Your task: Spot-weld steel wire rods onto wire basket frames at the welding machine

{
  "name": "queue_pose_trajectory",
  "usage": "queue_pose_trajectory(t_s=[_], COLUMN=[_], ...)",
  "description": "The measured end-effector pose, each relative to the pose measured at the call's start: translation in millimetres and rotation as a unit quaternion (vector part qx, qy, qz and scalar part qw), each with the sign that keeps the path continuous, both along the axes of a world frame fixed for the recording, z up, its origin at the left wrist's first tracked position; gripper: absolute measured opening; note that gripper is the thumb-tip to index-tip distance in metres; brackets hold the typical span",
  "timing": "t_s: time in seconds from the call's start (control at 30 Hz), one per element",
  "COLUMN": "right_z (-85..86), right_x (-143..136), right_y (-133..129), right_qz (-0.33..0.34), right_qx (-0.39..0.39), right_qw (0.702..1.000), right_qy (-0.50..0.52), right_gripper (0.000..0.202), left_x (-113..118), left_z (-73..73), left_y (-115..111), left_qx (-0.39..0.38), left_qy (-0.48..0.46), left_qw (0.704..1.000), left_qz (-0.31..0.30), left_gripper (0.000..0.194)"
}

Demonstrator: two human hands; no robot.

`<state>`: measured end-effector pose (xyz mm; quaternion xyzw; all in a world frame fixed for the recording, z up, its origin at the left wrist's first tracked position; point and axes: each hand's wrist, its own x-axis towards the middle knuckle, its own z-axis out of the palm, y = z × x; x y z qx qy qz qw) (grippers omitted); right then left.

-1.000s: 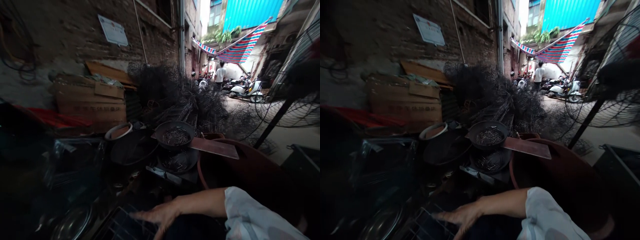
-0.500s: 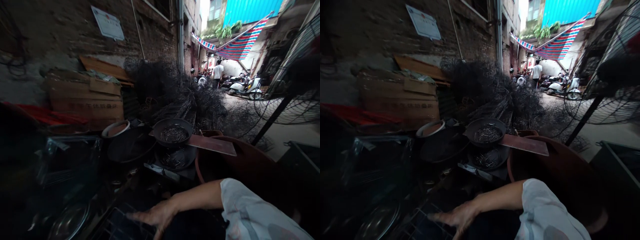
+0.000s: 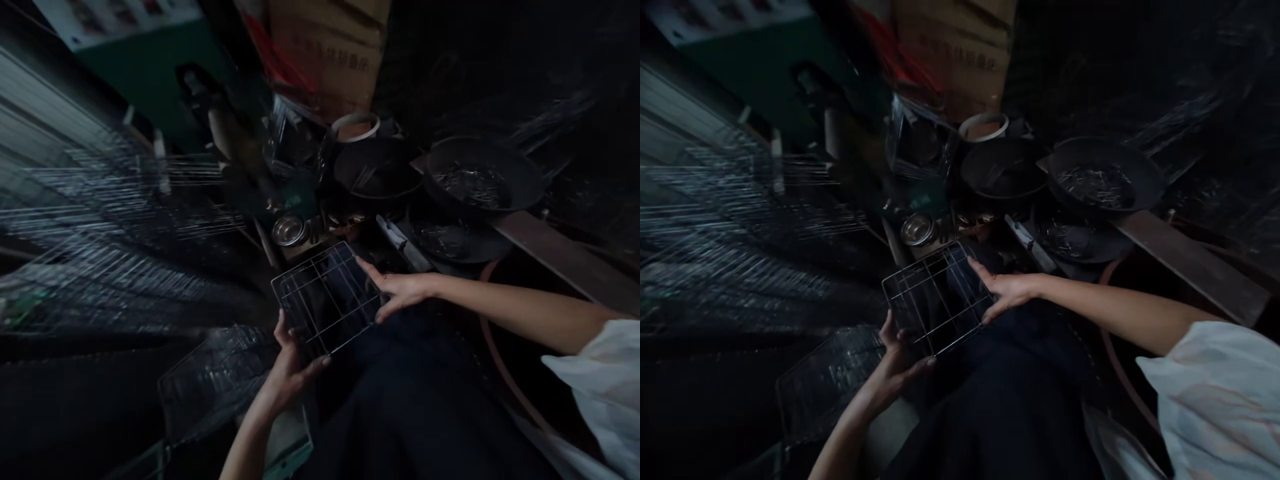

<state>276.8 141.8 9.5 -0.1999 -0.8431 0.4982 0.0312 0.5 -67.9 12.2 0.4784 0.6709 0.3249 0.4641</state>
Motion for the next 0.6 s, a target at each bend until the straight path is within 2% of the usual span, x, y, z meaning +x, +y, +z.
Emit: queue_pose_trajectory(t_s=[0.17,0.3,0.43,0.53,0.6], right_z=[-6.6,-9.3,-3.0,0.9,3.9], right_x=[-1.9,-5.9,-9.2,-9.8,-9.5], right_y=[-4.8,-5.1,-3.9,-4.6,-4.4], right_qz=[-0.037,-0.069,-0.044,-0.033,-0.104], right_qx=[-0.015,-0.01,0.003,-0.01,0.0], right_qw=[0.999,0.997,0.999,0.999,0.994], right_qy=[0.023,0.026,0.01,-0.015,0.029], right_gripper=[0.134,0.133,0.135,0.137,0.136], left_x=[-0.9,-1.2,-4.3,-9.2,-12.8], left_z=[2.9,-1.8,-5.7,-2.4,3.9], left_y=[4.5,5.2,6.4,4.4,2.1], left_qx=[0.01,0.009,0.011,0.014,0.007], left_qy=[0.008,0.01,0.007,-0.009,-0.018], left_qw=[1.0,1.0,1.0,1.0,1.0], left_qz=[-0.011,-0.009,0.003,-0.01,-0.02], left_gripper=[0.131,0.132,0.132,0.133,0.139])
